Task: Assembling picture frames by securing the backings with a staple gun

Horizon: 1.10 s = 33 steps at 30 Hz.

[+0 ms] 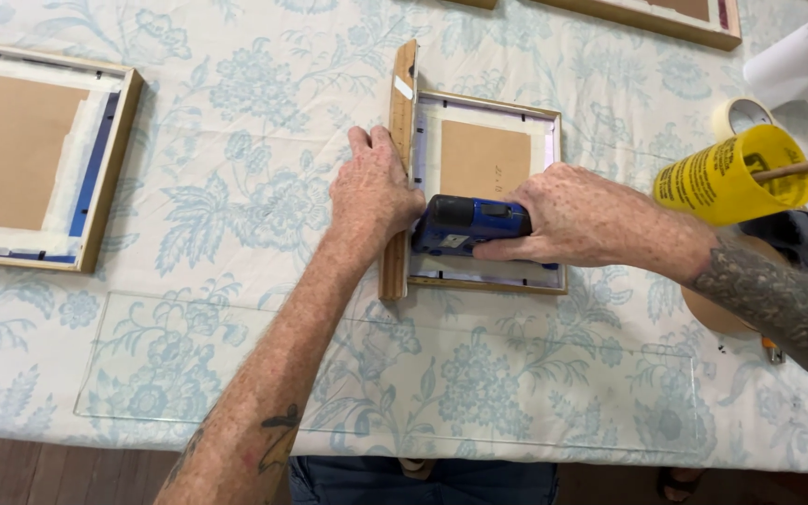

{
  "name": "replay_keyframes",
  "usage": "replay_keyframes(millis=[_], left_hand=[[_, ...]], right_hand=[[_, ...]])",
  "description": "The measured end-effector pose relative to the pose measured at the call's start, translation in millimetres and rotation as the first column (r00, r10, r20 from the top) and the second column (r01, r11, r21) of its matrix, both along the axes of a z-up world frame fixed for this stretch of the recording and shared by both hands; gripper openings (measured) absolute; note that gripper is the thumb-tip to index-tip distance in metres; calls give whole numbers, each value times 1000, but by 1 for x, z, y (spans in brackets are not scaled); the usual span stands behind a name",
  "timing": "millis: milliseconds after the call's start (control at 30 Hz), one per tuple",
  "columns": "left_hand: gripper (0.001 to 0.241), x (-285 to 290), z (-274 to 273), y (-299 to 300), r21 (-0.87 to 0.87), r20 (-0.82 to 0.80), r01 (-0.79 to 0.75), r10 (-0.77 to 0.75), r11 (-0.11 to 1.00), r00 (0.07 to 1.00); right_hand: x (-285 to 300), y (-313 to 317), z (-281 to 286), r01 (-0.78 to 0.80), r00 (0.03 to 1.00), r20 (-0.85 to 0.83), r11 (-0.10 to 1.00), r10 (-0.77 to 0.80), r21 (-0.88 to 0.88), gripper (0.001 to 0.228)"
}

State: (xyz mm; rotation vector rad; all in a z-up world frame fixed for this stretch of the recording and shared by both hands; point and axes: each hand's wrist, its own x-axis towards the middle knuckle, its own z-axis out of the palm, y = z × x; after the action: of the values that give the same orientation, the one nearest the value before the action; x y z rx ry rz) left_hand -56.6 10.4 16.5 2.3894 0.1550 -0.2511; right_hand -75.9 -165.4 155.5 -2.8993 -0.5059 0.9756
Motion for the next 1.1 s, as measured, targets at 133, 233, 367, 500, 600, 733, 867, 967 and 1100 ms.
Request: replay_keyframes(millis=[133, 233, 367, 500, 600, 733, 867, 967, 1100], left_hand=[[65, -1, 4, -2, -2, 10, -10, 10, 1000, 1000], [65, -1, 4, 0, 18, -16, -26, 27, 999, 1000], [70, 2, -3, -1, -8, -15, -18, 18, 1000, 1000], [67, 0, 0, 0, -27, -35, -19, 18, 999, 999], [70, 7, -2, -6, 92, -125, -12, 24, 996, 992], [71, 8, -2, -7, 81, -137, -12, 23, 997, 990], [71, 8, -8, -9, 103, -117, -16, 28, 995, 993], [71, 9, -10, -10, 107, -108, -21, 33, 994, 994], [70, 8, -10, -9, 105, -100, -23, 34, 994, 994]], right_hand=[[2, -3, 0, 20, 1000, -14, 1000, -21, -5, 52], [4, 3, 0, -1, 1000, -29, 999, -1, -37, 56], [2, 3, -1, 43, 999, -25, 996, -45, -72, 55], [2, 1, -2, 66, 997, -36, 996, -68, -62, 51], [4, -15, -17, -168, 985, -12, 959, 170, -228, 55], [0, -8, -10, -94, 995, -41, 964, 86, -251, 49], [0, -13, -15, -151, 988, -3, 964, 154, -221, 52], [0, -11, -15, -147, 989, -2, 965, 150, -219, 54], [-2, -5, -9, -107, 994, -24, 969, 104, -223, 53]])
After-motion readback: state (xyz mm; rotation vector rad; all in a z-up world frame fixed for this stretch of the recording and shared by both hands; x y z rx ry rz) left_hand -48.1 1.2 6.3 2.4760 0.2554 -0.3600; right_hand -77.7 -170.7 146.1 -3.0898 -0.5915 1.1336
